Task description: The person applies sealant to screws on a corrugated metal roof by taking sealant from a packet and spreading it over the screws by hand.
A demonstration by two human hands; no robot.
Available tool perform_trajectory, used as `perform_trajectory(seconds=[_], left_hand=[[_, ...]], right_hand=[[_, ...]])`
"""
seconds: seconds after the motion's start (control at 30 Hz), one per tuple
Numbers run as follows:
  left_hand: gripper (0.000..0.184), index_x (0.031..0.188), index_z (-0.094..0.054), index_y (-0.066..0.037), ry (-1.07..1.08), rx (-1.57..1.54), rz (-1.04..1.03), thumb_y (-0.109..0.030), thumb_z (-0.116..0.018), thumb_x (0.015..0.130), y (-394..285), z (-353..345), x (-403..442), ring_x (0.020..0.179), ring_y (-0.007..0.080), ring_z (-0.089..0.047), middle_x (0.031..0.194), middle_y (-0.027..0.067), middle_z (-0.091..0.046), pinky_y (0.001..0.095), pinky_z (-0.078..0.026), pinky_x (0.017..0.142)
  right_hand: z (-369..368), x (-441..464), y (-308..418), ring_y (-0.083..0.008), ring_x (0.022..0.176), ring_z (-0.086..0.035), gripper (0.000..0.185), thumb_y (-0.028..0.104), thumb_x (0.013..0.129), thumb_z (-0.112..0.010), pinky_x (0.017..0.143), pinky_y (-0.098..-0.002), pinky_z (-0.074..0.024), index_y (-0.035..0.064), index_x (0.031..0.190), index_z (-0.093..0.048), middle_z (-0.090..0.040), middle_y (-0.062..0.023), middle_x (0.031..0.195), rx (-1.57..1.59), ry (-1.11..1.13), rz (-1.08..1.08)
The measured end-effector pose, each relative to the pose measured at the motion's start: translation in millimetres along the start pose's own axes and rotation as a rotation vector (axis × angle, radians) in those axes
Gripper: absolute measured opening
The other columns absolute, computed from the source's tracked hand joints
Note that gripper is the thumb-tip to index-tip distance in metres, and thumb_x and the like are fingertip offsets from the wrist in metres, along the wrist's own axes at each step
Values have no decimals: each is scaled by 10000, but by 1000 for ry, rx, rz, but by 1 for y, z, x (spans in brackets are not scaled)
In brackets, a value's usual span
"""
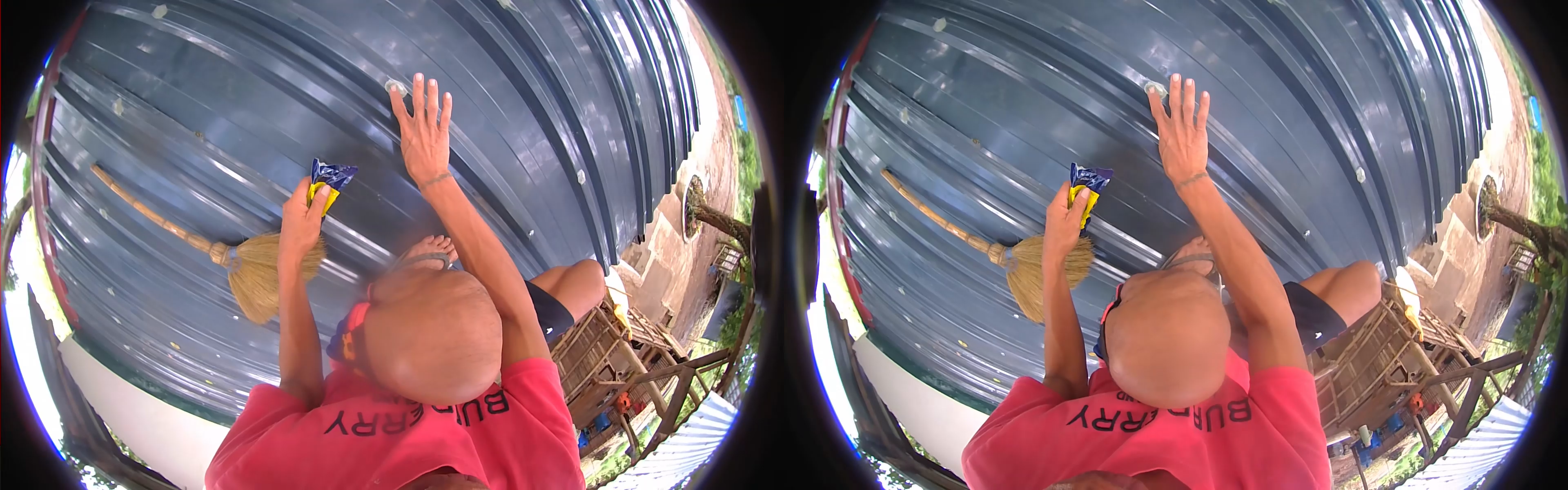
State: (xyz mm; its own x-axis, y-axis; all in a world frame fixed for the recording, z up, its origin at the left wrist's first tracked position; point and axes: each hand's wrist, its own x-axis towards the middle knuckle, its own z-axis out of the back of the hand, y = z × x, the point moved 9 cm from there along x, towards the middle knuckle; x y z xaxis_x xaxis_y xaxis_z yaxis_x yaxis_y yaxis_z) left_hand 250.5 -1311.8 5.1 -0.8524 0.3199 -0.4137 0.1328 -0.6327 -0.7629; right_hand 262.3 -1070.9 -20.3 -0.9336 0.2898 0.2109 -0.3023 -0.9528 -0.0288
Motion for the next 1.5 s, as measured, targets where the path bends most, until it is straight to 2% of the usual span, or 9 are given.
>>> perform_trajectory(seconds=[0.3, 0.4, 0.53, 0.7, 0.97, 1.27, 1.3, 1.43, 1.5], left_hand=[[331, 1144, -621, -2, 12, -31, -9, -312, -582, 1036, -1, 0, -1, 735, 138, -533, 782, 81, -615, 317, -470, 689], [329, 1140, -620, -2, 11, -12, -6, -311, -582, 1035, -4, 0, -1, 738, 138, -538, 787, 80, -625, 317, -470, 690], [321, 1127, -618, 1, 10, -13, -9, -304, -580, 1035, -3, 0, -2, 732, 141, -537, 782, 80, -625, 318, -471, 692], [321, 1102, -610, 8, 14, -4, -21, -304, -578, 1034, -5, -1, -2, 708, 152, -532, 756, 95, -606, 331, -466, 677], [328, 1075, -603, 13, 30, 29, -51, -311, -582, 1031, -12, -11, 3, 687, 174, -519, 753, 111, -602, 349, -458, 661], [311, 1092, -622, 7, 75, 30, -37, -296, -578, 1037, -5, -13, 8, 741, 139, -559, 810, 78, -648, 328, -469, 687], [304, 1094, -627, 3, 69, 5, -28, -291, -573, 1040, -9, -12, 7, 743, 132, -569, 820, 71, -658, 321, -475, 687], [284, 1108, -638, -12, 102, -169, 36, -277, -552, 1054, -12, -24, 12, 756, 110, -608, 857, 54, -693, 296, -496, 684], [282, 1117, -638, -19, 164, -202, 13, -279, -542, 1063, -17, -36, 18, 785, 99, -629, 896, 49, -706, 276, -508, 685]], right_hand=[[0, -6, -16, -496, 1454, -276, 768, -105, 769, -565, 1198, -627, -183, 150, 1485, -454, -289, -290, 1571, 601, -66, -205], [-1, -18, 0, -509, 1453, -269, 783, -123, 747, -538, 1191, -640, -188, 121, 1486, -450, -269, -296, 1578, 598, -94, -237], [-5, -17, 17, -458, 1469, -280, 714, -22, 843, -566, 1205, -605, -187, 157, 1518, -419, -266, -249, 1602, 395, -66, -159], [0, -5, 14, -393, 1519, -220, 705, 198, 890, -656, 1237, -597, -120, 239, 1547, -403, -229, -184, 1655, 17, 75, -58], [-4, -20, -4, -401, 1516, -231, 699, 150, 893, -634, 1236, -591, -128, 228, 1544, -391, -236, -183, 1655, 10, 50, -19], [-8, -10, -28, -431, 1476, -295, 674, 22, 873, -598, 1204, -596, -219, 190, 1507, -441, -311, -238, 1587, 354, -18, -61], [-2, -7, -38, -449, 1460, -306, 802, -88, 792, -580, 1197, -582, -229, 212, 1521, -430, -334, -266, 1563, 393, -99, -84], [1, -17, -115, -452, 1458, -310, 875, -109, 735, -561, 1199, -566, -210, 201, 1540, -415, -334, -282, 1561, 395, -140, -447], [11, -36, -167, -486, 1445, -307, 820, -87, 761, -564, 1193, -581, -224, 128, 1535, -398, -367, -296, 1535, 386, -205, -599]])
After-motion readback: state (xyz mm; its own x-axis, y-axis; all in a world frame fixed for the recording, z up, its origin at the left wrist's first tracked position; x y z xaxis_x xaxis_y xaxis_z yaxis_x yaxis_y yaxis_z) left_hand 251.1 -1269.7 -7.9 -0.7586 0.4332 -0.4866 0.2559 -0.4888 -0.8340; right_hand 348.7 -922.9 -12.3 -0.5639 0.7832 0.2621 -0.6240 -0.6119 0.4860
